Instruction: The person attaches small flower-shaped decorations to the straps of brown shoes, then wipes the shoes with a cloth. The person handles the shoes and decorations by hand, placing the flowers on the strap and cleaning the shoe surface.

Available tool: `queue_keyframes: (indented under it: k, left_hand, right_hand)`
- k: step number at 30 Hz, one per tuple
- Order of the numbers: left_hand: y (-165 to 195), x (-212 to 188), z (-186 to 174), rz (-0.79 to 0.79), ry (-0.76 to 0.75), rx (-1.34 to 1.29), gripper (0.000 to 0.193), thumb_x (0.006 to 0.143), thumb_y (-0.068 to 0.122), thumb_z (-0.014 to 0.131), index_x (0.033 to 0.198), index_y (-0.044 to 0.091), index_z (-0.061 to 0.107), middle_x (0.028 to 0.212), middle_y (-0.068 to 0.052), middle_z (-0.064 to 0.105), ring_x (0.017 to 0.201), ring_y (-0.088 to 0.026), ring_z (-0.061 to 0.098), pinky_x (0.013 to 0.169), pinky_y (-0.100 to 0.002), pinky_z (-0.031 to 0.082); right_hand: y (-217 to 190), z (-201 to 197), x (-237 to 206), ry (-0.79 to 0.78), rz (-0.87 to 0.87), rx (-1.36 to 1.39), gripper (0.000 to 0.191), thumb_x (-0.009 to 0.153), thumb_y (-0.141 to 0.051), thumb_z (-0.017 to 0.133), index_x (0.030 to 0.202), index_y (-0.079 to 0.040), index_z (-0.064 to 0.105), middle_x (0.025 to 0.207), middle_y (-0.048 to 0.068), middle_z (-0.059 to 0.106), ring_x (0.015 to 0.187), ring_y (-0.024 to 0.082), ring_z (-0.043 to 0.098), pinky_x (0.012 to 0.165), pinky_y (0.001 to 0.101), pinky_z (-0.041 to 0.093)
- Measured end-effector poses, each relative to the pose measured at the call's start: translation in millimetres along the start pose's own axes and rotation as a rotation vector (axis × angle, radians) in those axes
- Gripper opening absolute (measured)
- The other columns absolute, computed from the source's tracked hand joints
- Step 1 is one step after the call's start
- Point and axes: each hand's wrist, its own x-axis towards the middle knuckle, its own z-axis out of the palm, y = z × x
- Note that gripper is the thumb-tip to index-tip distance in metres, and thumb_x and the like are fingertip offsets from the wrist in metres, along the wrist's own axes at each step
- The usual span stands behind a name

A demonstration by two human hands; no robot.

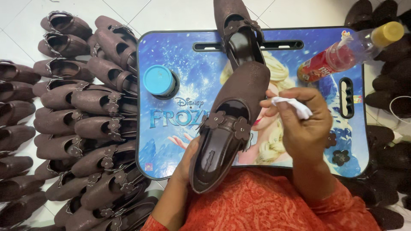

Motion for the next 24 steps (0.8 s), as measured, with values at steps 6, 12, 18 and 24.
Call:
queue_keyframes:
  k: [6,12,18,24]
  left_hand:
    - [-0.7,3.6,-2.5,0.057,-0.021,0.037,0.086,0.101,0.061,0.054,0.150,-0.009,0.043,0.140,-0.019,0.061,0.124,-0.025,0.065,0.106,-0.037,0.053]
    - [-6.8,-0.9,-14.5,0.082,0.021,0.262,0.087,0.105,0.064,0.047,0.149,-0.012,0.046,0.136,-0.017,0.064,0.122,-0.020,0.063,0.106,-0.032,0.051]
    - [-14.0,-2.4,-21.4,0.067,0.011,0.196,0.091,0.102,0.069,0.045,0.145,-0.012,0.048,0.133,-0.015,0.065,0.119,-0.019,0.063,0.103,-0.033,0.052]
    - [-12.8,-3.6,-16.2,0.071,0.000,0.176,0.094,0.102,0.070,0.046,0.145,-0.013,0.048,0.132,-0.016,0.066,0.118,-0.021,0.065,0.102,-0.033,0.053]
  right_hand:
    - [-20.4,5.4,-1.3,-0.318,-0.326,-0.360,0.019,0.093,0.000,0.073,0.111,-0.003,0.068,0.105,0.012,0.072,0.099,0.019,0.071,0.088,0.0336,0.057]
    - [-45.2,2.2,-14.3,-0.401,-0.167,-0.426,0.020,0.090,-0.004,0.078,0.108,-0.009,0.072,0.102,0.006,0.072,0.100,0.017,0.071,0.093,0.0320,0.057]
    - [6.7,-19.1,-26.7,-0.095,-0.037,-0.240,0.028,0.098,0.000,0.074,0.125,0.000,0.069,0.113,0.013,0.074,0.102,0.018,0.071,0.090,0.0295,0.058]
    - [-9.2,-4.9,-14.1,-0.329,-0.372,-0.468,0.027,0.092,0.002,0.076,0.118,-0.003,0.070,0.108,0.011,0.074,0.099,0.018,0.072,0.085,0.0289,0.059]
